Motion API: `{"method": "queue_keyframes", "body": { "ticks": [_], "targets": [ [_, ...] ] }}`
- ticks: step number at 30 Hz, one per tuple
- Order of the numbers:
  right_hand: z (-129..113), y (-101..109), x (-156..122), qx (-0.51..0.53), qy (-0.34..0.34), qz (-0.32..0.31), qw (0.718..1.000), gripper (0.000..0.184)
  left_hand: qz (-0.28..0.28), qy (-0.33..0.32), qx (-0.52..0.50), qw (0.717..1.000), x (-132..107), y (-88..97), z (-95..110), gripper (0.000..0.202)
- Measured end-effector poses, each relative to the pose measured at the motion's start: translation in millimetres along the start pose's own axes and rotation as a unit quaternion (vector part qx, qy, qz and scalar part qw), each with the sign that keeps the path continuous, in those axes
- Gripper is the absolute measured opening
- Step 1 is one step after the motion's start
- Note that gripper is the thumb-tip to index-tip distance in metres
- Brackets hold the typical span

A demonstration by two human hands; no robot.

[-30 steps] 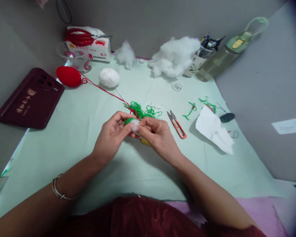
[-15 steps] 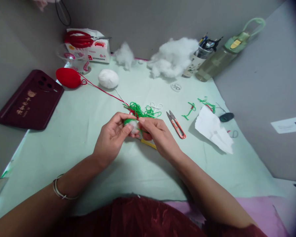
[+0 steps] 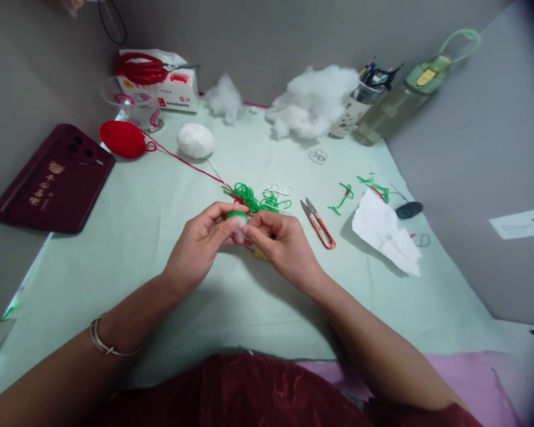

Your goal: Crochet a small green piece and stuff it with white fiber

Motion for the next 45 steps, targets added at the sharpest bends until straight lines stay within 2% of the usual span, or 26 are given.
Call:
{"method": "queue_keyframes", "body": {
  "ticks": [4,10,15,19,22,24,29,36,41,43,45],
  "targets": [
    [-1.4,-0.9,-2.0,-0.015,-0.002,0.031,0.999,0.027,-0.01,0.018,-0.036,0.999,-0.8,0.3,2.5,0.037],
    [-5.1,-0.5,-0.4,0.041,-0.027,0.028,0.998,0.027,-0.021,0.059,-0.06,0.996,-4.4,-4.8,2.6,0.03],
    [-6.4,-0.5,-3.6,0.003,0.0,0.039,0.999,0.029,-0.011,0.049,-0.057,0.997,-5.2,-6.9,-4.4,0.03],
    [-10.9,-0.7,-5.7,-0.019,0.048,-0.02,0.998,0.025,0.012,-0.007,-0.024,1.0,-4.7,-3.9,-3.7,0.016],
    [-12.9,0.2,-3.8,0.042,0.033,-0.074,0.996,0.034,0.026,-0.041,0.011,0.999,-5.1,-3.6,-0.2,0.015],
    [-11.5,-0.4,-2.6,0.072,0.015,-0.085,0.994,0.038,0.038,-0.054,0.032,0.997,-5.0,-4.1,1.5,0.016],
    [-2.1,-7.1,-5.6,0.04,0.008,-0.043,0.998,0.03,0.043,-0.046,0.033,0.997,-3.5,-4.5,1.3,0.019],
    [1.4,-4.6,-0.7,0.079,-0.032,0.014,0.996,0.037,0.012,-0.038,0.043,0.998,-12.4,-5.6,-3.8,0.036],
    [-2.7,-3.2,-3.7,0.01,0.005,0.052,0.999,0.032,0.008,-0.018,0.01,1.0,-11.5,-5.0,-9.5,0.031],
    [-4.4,-3.8,-5.3,-0.005,0.026,0.037,0.999,0.031,0.015,-0.018,0.01,1.0,-9.1,-3.9,-8.2,0.026],
    [-3.5,-4.2,-4.0,0.038,0.016,-0.005,0.999,0.036,0.018,-0.019,0.018,0.999,-7.4,-3.2,-4.9,0.023]
  ]
}}
Point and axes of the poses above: each hand's wrist, its own x-axis towards the middle knuckle, its own y-axis out of the back of the hand, z = x × y, the point moved 3 cm from there along x, towards the middle knuckle, and after that the axes turned 15 degrees about z, right-handed, at the moved point
